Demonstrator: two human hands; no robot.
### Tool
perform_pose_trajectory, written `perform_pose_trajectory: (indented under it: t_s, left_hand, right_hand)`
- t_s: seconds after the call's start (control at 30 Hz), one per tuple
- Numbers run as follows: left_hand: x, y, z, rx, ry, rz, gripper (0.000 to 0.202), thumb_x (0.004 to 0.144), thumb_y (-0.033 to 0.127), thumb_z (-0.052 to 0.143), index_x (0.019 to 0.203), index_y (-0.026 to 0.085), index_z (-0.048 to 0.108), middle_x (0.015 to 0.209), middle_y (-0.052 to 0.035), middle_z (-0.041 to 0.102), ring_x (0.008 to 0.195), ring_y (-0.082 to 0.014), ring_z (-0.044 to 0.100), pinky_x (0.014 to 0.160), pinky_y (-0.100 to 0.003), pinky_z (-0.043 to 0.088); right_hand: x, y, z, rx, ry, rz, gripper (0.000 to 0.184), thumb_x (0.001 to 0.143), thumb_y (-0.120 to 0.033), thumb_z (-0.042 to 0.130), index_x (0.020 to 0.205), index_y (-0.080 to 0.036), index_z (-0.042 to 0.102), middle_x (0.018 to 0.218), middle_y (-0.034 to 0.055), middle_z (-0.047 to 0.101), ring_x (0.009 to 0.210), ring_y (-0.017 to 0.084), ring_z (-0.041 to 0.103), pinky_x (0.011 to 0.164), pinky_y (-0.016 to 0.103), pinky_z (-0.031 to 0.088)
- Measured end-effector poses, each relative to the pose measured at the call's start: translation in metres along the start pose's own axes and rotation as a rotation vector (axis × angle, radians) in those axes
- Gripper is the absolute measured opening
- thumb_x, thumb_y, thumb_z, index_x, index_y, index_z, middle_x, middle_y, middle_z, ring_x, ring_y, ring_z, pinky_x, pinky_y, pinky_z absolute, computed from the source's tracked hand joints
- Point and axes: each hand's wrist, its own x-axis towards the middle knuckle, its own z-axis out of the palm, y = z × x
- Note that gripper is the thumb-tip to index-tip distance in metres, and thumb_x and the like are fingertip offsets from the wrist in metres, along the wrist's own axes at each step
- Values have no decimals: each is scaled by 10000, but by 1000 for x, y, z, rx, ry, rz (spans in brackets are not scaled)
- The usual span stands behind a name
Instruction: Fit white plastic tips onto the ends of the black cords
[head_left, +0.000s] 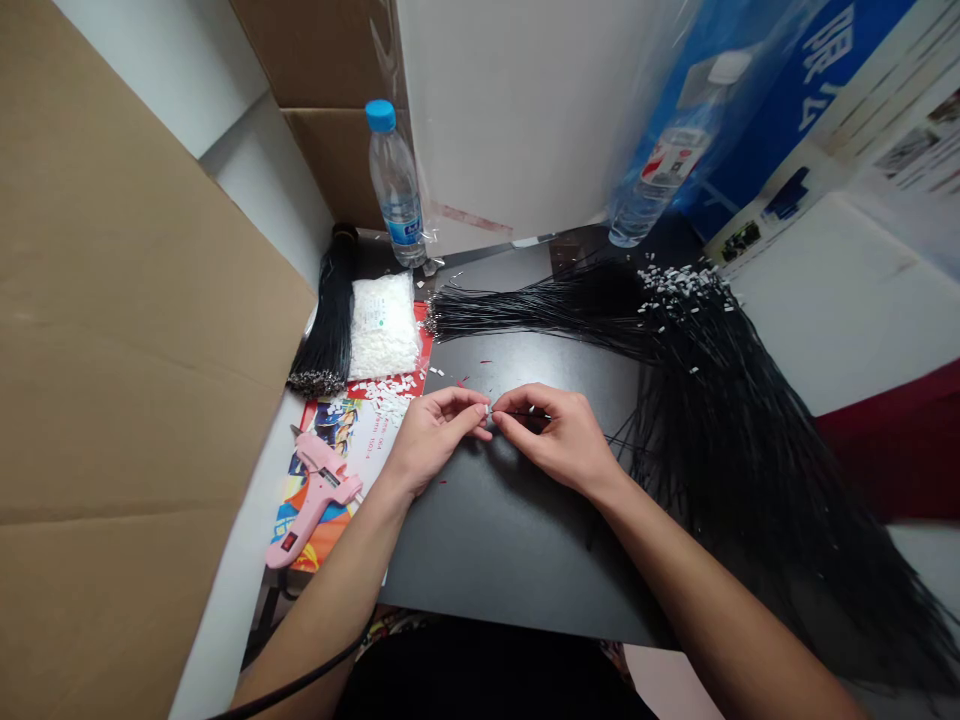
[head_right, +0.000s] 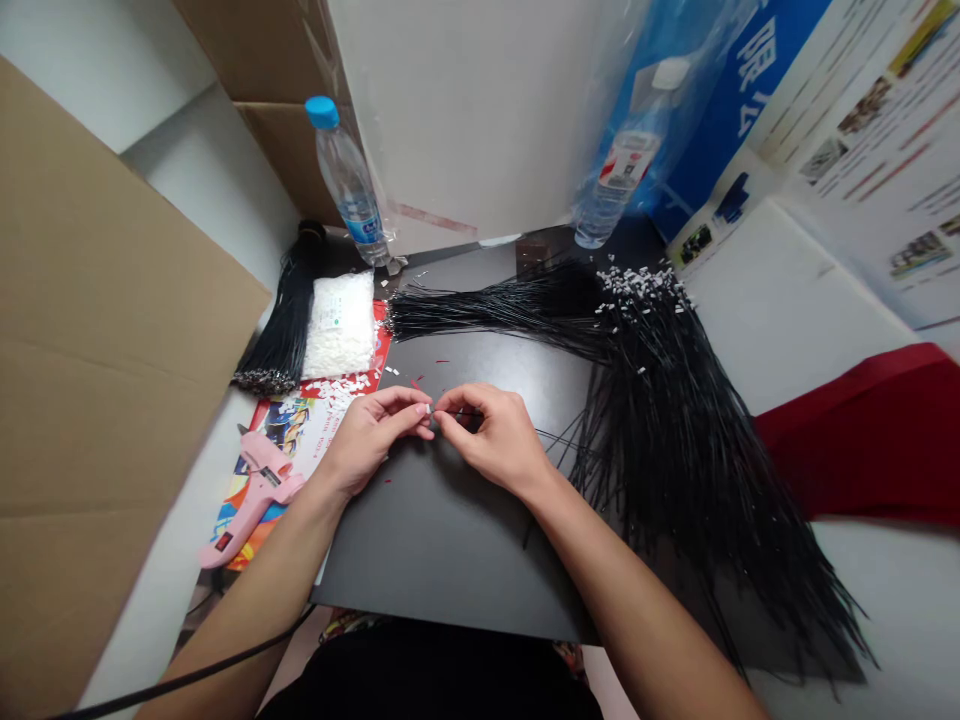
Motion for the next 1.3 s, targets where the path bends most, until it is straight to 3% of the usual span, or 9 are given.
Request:
perform_pose_trajectory:
  t_s: [0.3, 0.8, 1.2, 1.3]
  left_hand:
    - [0, -1, -1, -2, -6, 4, 187, 723, 280, 783, 830, 139, 722, 759, -8, 722, 595, -111, 692, 622, -225, 523]
    - [2, -8, 5, 152, 92, 102, 66, 777, 205, 711, 804, 145, 706, 740, -24, 734, 622, -120, 699, 653, -245, 568]
    - [5, -13, 6, 22, 109, 101, 177, 735, 285, 771, 817, 142, 708, 759, -29, 734, 666, -129, 706, 709, -258, 577]
    - [6, -13, 7, -3, 107, 108, 187, 729, 292, 777, 817, 144, 704, 758, -23, 731, 663, -127, 699, 713, -260, 572]
  right_hand:
    - [0, 1, 0, -28, -11, -13, 73, 849, -196, 656, 834, -192, 728, 760, -9, 737, 647, 104, 633, 607, 227, 453]
    - [-4, 3, 7, -304, 73, -177, 71, 858, -167, 643, 844, -203, 702, 795, 9, 743, 679, 138, 628, 648, 256, 447]
    - [-5, 3, 13, -321, 136, -255, 89, 911, -175, 603, 864, -196, 675, 786, 23, 729, 676, 147, 622, 664, 271, 451]
    - [-4, 2, 14, -298, 124, -203, 86, 908, -177, 599, 872, -199, 674, 819, 23, 740, 715, 151, 637, 684, 273, 457]
